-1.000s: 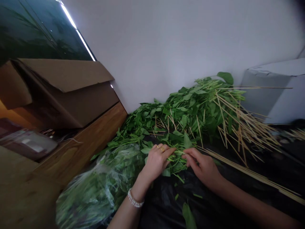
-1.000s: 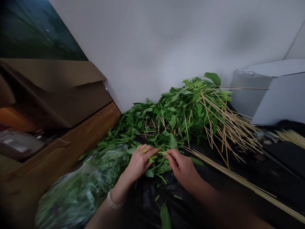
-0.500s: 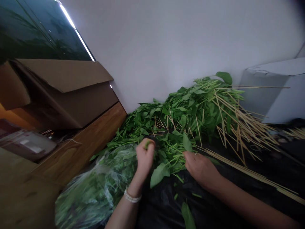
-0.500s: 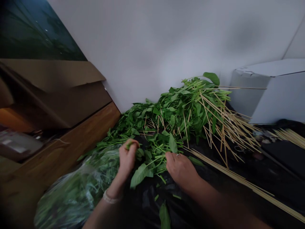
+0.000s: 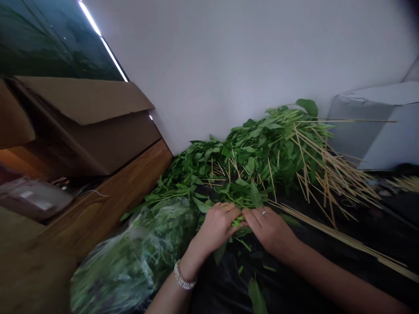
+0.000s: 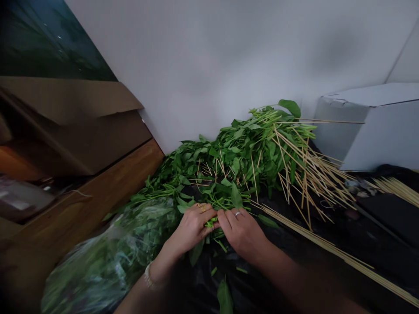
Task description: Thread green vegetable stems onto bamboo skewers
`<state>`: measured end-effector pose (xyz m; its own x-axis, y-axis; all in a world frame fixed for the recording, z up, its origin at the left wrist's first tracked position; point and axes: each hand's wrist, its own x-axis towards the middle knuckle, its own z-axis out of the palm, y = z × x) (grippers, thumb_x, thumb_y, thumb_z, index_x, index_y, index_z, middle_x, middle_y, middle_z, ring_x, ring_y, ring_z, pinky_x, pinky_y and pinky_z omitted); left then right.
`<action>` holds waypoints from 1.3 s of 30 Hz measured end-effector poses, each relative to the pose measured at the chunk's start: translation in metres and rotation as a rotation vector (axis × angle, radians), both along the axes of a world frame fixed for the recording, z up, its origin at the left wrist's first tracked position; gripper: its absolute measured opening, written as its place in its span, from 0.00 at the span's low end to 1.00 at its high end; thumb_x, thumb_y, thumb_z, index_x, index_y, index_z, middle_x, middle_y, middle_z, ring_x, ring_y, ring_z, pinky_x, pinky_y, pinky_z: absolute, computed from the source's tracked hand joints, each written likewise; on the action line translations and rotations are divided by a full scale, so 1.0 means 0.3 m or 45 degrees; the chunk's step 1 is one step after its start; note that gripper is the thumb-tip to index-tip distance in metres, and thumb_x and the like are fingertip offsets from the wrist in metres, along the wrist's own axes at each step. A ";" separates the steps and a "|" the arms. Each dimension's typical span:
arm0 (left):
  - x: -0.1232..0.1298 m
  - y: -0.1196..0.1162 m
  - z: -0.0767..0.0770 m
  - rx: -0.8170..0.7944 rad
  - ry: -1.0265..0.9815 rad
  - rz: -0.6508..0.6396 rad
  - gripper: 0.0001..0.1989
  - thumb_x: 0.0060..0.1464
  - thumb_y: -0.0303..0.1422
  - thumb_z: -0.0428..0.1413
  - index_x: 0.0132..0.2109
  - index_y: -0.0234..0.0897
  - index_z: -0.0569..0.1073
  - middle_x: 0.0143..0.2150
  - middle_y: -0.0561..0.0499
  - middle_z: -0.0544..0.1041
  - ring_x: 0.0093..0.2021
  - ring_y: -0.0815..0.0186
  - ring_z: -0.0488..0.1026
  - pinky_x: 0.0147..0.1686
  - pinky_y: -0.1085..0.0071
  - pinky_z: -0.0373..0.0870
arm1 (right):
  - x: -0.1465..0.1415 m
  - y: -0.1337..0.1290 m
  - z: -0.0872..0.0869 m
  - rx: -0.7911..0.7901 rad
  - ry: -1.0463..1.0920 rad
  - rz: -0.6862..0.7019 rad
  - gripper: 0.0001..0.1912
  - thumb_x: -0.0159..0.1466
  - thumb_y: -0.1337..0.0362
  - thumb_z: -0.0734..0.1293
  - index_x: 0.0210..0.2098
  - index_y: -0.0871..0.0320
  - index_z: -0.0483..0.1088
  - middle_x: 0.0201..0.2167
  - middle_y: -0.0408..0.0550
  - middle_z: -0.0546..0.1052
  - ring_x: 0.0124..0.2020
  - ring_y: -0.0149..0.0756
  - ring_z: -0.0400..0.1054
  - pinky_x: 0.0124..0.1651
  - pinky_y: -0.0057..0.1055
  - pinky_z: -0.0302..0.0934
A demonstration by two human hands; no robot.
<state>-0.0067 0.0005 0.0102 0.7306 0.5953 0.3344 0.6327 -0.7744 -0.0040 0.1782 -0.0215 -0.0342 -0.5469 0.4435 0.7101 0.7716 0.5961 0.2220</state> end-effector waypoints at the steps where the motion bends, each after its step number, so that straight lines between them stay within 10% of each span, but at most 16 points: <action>1: -0.001 0.001 -0.002 0.019 0.032 0.011 0.09 0.63 0.37 0.50 0.39 0.37 0.69 0.34 0.50 0.74 0.35 0.62 0.70 0.36 0.66 0.63 | -0.003 0.000 0.003 -0.004 -0.020 -0.033 0.14 0.64 0.74 0.59 0.47 0.72 0.68 0.31 0.53 0.73 0.31 0.40 0.65 0.38 0.38 0.57; 8: 0.004 -0.011 0.012 0.022 0.188 -0.029 0.02 0.58 0.31 0.53 0.37 0.37 0.67 0.35 0.49 0.74 0.36 0.60 0.69 0.35 0.64 0.59 | -0.015 -0.014 0.010 -0.287 0.080 -0.034 0.11 0.60 0.76 0.57 0.27 0.57 0.65 0.24 0.46 0.69 0.26 0.37 0.63 0.31 0.35 0.53; 14: -0.006 -0.010 0.004 -0.042 -0.043 -0.090 0.05 0.59 0.29 0.49 0.38 0.38 0.70 0.32 0.50 0.74 0.34 0.62 0.68 0.35 0.65 0.60 | 0.010 0.008 0.033 -1.316 1.049 0.210 0.13 0.66 0.66 0.52 0.26 0.55 0.61 0.20 0.39 0.69 0.20 0.29 0.64 0.27 0.27 0.57; 17: -0.043 0.013 0.009 0.038 -0.439 0.084 0.09 0.62 0.30 0.48 0.36 0.38 0.72 0.30 0.50 0.75 0.34 0.63 0.68 0.37 0.65 0.62 | 0.021 0.006 0.059 -1.456 1.414 0.323 0.15 0.68 0.60 0.52 0.32 0.56 0.66 0.23 0.39 0.72 0.21 0.29 0.66 0.26 0.27 0.60; 21: -0.117 0.055 0.028 0.228 -0.997 0.384 0.12 0.64 0.33 0.48 0.36 0.39 0.74 0.34 0.49 0.76 0.43 0.62 0.70 0.46 0.64 0.64 | 0.018 -0.038 0.097 -1.564 0.900 0.614 0.12 0.64 0.57 0.64 0.43 0.52 0.75 0.25 0.39 0.76 0.25 0.30 0.68 0.29 0.26 0.60; 30: -0.152 0.065 0.023 0.283 -1.259 0.615 0.12 0.63 0.38 0.49 0.39 0.37 0.74 0.31 0.52 0.74 0.30 0.69 0.70 0.33 0.73 0.67 | 0.062 0.057 -0.039 -0.736 0.504 0.225 0.10 0.67 0.65 0.61 0.41 0.54 0.74 0.34 0.46 0.75 0.39 0.36 0.68 0.42 0.32 0.61; 39: -0.056 0.013 -0.012 -0.087 -0.606 0.054 0.14 0.55 0.41 0.59 0.44 0.38 0.74 0.36 0.49 0.80 0.35 0.64 0.77 0.37 0.69 0.71 | 0.014 0.038 -0.028 -0.400 0.298 0.169 0.11 0.68 0.68 0.58 0.37 0.58 0.72 0.30 0.48 0.71 0.35 0.36 0.63 0.41 0.33 0.58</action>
